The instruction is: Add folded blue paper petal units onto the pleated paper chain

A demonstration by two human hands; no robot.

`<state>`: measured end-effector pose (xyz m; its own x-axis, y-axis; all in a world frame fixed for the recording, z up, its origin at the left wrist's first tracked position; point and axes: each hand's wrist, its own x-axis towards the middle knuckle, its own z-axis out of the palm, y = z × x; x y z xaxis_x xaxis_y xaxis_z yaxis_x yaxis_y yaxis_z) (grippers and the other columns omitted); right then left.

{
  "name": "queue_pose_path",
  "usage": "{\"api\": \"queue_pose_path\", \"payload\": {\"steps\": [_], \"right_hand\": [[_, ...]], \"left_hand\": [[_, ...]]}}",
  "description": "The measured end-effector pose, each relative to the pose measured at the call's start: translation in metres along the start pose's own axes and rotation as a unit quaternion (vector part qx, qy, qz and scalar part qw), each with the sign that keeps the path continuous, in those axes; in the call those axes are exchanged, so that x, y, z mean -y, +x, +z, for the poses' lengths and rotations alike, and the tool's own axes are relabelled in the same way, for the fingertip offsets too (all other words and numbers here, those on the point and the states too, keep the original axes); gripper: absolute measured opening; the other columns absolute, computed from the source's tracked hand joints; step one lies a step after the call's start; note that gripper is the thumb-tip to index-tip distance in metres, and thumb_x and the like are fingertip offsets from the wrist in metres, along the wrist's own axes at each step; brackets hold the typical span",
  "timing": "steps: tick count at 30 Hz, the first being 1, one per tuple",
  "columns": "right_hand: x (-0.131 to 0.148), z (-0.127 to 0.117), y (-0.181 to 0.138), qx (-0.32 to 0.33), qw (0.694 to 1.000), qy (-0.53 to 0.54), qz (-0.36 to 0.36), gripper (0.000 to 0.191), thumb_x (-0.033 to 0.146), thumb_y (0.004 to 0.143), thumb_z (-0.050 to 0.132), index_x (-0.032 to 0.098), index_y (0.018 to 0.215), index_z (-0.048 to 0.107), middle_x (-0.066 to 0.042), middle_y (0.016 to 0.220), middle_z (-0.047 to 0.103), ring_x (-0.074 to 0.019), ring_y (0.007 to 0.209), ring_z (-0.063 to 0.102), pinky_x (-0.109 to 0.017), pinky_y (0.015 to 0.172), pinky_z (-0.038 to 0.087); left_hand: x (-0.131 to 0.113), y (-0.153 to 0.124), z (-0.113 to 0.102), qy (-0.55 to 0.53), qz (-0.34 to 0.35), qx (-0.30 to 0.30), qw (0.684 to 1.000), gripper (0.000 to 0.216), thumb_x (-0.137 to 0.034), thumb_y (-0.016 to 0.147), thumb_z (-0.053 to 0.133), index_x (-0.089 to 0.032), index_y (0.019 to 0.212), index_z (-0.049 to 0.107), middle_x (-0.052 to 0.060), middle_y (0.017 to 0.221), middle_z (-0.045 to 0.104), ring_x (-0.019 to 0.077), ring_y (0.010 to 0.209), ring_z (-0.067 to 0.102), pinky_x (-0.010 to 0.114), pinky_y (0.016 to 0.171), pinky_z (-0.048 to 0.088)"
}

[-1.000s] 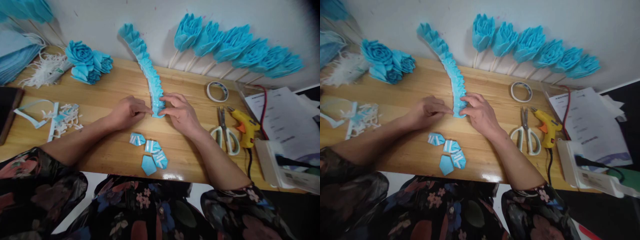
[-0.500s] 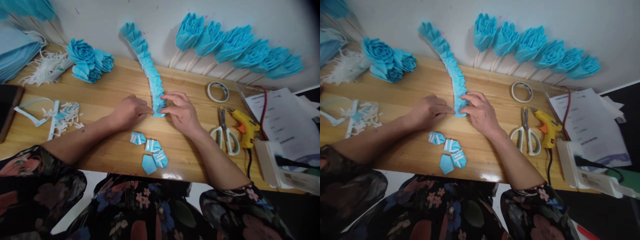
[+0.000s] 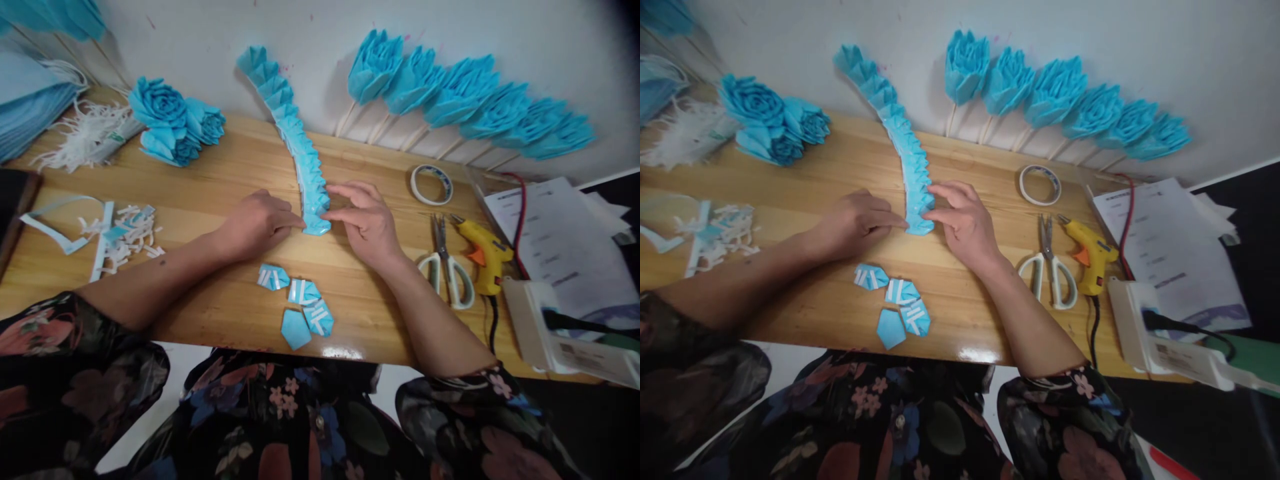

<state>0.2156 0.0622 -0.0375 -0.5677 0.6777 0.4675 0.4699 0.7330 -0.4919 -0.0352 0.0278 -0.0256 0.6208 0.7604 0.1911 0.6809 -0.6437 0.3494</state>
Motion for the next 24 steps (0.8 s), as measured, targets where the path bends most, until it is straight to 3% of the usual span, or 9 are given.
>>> {"api": "queue_pose_path", "payload": {"steps": [6,9,15,24], "right_hand": [[-0.0005,0.0036,-0.0006,0.029,0.999,-0.013,0.029,0.041,0.005,0.086,0.048,0.030,0.088,0.081,0.000,0.130,0.068,-0.0269,0.126,0.055,-0.053,0.108,0.047],[0.0013,0.0028,0.0003,0.034,0.999,-0.017,0.029,0.041,0.005,0.087,0.048,0.029,0.088,0.081,-0.001,0.131,0.068,-0.0270,0.127,0.054,-0.052,0.108,0.047],[0.0025,0.0018,0.0011,0.040,0.998,-0.027,0.041,0.042,0.004,0.085,0.047,0.029,0.088,0.081,-0.001,0.132,0.067,-0.0274,0.128,0.053,-0.052,0.109,0.046],[0.0048,-0.0002,0.0004,-0.001,1.000,-0.011,0.016,0.041,0.006,0.088,0.048,0.033,0.097,0.079,0.001,0.133,0.067,-0.0265,0.126,0.055,-0.054,0.109,0.044]], "left_hand": [[0.0054,-0.0010,0.0032,-0.102,-0.013,-0.063,0.993,0.034,-0.016,0.093,0.044,-0.018,0.100,0.077,0.004,0.078,0.072,0.0139,0.069,0.063,0.028,0.069,0.041],[0.0065,0.0000,0.0041,-0.046,-0.013,-0.078,0.996,0.035,-0.017,0.093,0.043,-0.018,0.102,0.077,0.003,0.074,0.069,0.0147,0.067,0.060,0.029,0.067,0.039],[0.0057,0.0044,0.0057,0.104,-0.008,-0.021,0.994,0.037,-0.015,0.093,0.043,-0.019,0.108,0.076,0.005,0.077,0.067,0.0188,0.074,0.060,0.033,0.069,0.033],[0.0011,0.0079,-0.0020,0.113,-0.039,0.051,0.992,0.038,-0.016,0.094,0.042,-0.020,0.113,0.075,0.008,0.084,0.068,0.0218,0.080,0.059,0.036,0.073,0.033]]}}
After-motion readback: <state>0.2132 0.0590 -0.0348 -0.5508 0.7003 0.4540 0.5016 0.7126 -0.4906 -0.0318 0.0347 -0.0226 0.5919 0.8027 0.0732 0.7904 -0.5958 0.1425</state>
